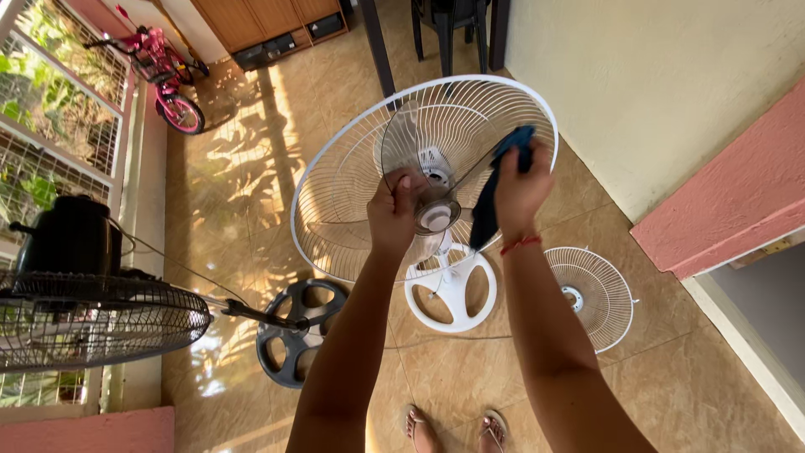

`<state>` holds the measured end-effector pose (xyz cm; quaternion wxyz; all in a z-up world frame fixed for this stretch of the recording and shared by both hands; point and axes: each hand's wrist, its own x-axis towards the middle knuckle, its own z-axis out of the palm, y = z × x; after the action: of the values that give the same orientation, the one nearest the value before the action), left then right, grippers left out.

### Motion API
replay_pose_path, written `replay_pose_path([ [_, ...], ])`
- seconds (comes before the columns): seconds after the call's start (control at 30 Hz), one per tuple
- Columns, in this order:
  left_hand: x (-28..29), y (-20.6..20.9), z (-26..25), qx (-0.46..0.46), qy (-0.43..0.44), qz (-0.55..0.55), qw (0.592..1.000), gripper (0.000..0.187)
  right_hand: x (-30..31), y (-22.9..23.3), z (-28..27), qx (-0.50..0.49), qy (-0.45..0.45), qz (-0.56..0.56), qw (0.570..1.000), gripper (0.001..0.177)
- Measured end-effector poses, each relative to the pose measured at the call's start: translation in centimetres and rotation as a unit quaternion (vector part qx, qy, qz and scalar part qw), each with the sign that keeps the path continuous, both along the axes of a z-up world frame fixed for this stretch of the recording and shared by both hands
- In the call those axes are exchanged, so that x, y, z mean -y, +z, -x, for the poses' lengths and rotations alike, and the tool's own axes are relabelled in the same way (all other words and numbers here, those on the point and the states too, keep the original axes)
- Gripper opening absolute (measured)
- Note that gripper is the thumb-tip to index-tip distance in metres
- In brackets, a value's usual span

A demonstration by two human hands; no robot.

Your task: The person cleans a white pedestal fan using a blue cloth. They wipe the front grill, the fan blades, and the central hub area. The person rotates the fan head to access different sections and wipes the interior surfaces of the grill.

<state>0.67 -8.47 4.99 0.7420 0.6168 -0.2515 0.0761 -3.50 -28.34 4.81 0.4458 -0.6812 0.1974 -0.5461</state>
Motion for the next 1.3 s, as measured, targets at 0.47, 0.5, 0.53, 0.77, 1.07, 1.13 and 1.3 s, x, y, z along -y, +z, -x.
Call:
replay_pose_path([
  [0.47,-0.3,-1.9,0.5,-0.032,0.002,0.063,0.997,0.019,-4.6,-0.2,2.1,-0.02,0.057,-0.023,0.998,0.014],
  [0.5,-0.6,-2.7,0.6,-0.042,-0.016,0.081,0.996,0.018,-3.2,0.2,1.7,-0.013,0.026,-0.02,0.999,0.017],
  [0.53,-1.0,-3.6,0.7,-0.055,-0.022,0.11,0.992,0.019,-1.6,0.8,1.6,-0.006,-0.005,-0.017,1.0,0.019],
  [0.77,-4.5,-8.3,1.5,-0.23,0.062,0.025,0.971,0.04,2.4,1.5,5.2,-0.01,0.107,-0.129,0.986,0.026],
  [1.07,-2.6,3.6,6.0,0.005,0.161,-0.214,0.963,0.056,-5.2,3.4,4.5,-0.166,0.201,0.036,0.965,0.032],
  [1.13,-1.2,4.2,4.3,0.116,0.139,-0.148,0.972,0.048,-5.6,3.3,3.5,-0.197,0.203,0.049,0.958,0.033],
  [1.3,-0.8,3.7,1.8,0.115,0.115,-0.212,0.964,0.022,-5.1,1.6,0.4,-0.25,0.251,0.077,0.932,0.028],
])
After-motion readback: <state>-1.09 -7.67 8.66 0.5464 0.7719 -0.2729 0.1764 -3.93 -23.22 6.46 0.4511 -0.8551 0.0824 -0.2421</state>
